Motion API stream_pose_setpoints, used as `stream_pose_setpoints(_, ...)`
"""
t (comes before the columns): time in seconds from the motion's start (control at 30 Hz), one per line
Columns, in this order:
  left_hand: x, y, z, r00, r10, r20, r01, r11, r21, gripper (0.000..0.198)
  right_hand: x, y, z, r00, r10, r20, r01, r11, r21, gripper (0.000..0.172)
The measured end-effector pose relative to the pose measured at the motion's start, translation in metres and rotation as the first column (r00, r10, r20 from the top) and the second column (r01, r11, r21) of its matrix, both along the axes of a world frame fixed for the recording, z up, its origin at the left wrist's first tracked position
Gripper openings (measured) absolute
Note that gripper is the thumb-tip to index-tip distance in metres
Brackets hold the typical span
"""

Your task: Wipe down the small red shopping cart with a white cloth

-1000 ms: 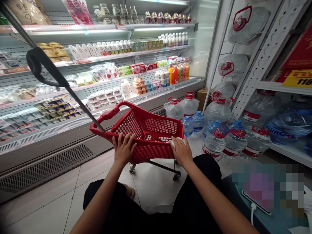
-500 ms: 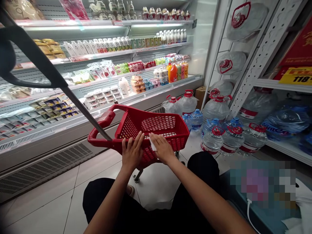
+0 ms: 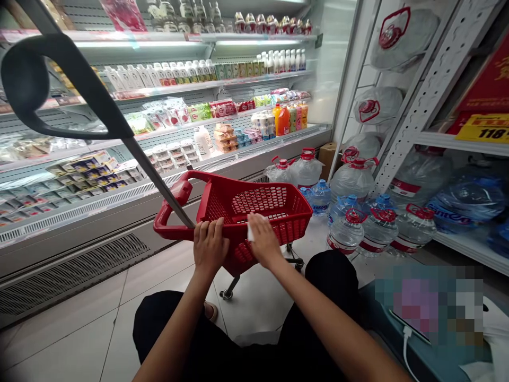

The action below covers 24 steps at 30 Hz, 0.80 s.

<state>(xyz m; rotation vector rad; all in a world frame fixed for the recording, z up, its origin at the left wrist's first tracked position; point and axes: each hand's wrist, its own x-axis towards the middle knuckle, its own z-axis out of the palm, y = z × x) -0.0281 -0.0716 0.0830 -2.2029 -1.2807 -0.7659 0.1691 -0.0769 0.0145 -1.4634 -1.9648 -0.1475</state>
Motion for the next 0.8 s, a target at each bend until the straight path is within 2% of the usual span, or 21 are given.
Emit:
stream_pose_setpoints(0.1, 0.001, -0.002, -0.001, 0.998, -0.058, 0.021, 0.057, 0.998, 0.03, 0.057, -0.054, -0.001, 0.02, 0.983, 0.169, -0.069, -0.164, 0.983, 0.078, 0.079)
stream_pose_setpoints(0.2, -0.003, -0.004, -0.002, 0.994, -0.109, 0.018, 0.108, 0.993, 0.048, 0.061, -0.064, -0.003, 0.029, 0.961, 0.264, -0.078, -0.255, 0.961, 0.106, 0.082)
stream_pose_setpoints(0.27, -0.006, -0.005, -0.003, 0.994, -0.112, 0.015, 0.112, 0.993, 0.045, 0.065, -0.047, -0.003, 0.024, 0.963, 0.266, -0.042, -0.261, 0.961, 0.091, 0.079)
stream_pose_setpoints(0.33, -0.007, -0.006, -0.005, 0.995, -0.102, 0.003, 0.102, 0.994, 0.029, 0.067, -0.015, -0.004, 0.012, 0.98, 0.199, -0.003, -0.198, 0.978, 0.067, 0.073)
stream_pose_setpoints(0.5, -0.005, -0.01, -0.006, 0.997, -0.063, -0.053, 0.064, 0.998, 0.004, 0.055, 0.085, -0.01, -0.026, 0.991, -0.101, 0.085, 0.097, 0.994, 0.052, 0.064)
stream_pose_setpoints(0.6, 0.002, -0.013, -0.004, 0.998, -0.05, -0.031, 0.051, 0.998, 0.028, 0.055, 0.116, -0.01, -0.035, 0.968, -0.239, 0.07, 0.236, 0.971, 0.048, 0.063)
stream_pose_setpoints(0.63, 0.004, -0.014, -0.003, 0.999, -0.047, -0.018, 0.048, 0.998, 0.036, 0.056, 0.116, -0.009, -0.034, 0.964, -0.261, 0.046, 0.259, 0.965, 0.043, 0.062)
stream_pose_setpoints(0.7, 0.011, -0.015, -0.003, 0.999, -0.045, -0.001, 0.045, 0.998, 0.05, 0.059, 0.097, -0.007, -0.028, 0.971, -0.241, -0.003, 0.241, 0.97, 0.029, 0.061)
stream_pose_setpoints(0.8, 0.018, -0.017, -0.003, 0.998, -0.055, 0.011, 0.054, 0.997, 0.059, 0.063, 0.037, -0.007, -0.009, 0.998, -0.05, -0.045, 0.052, 0.998, 0.04, 0.067)
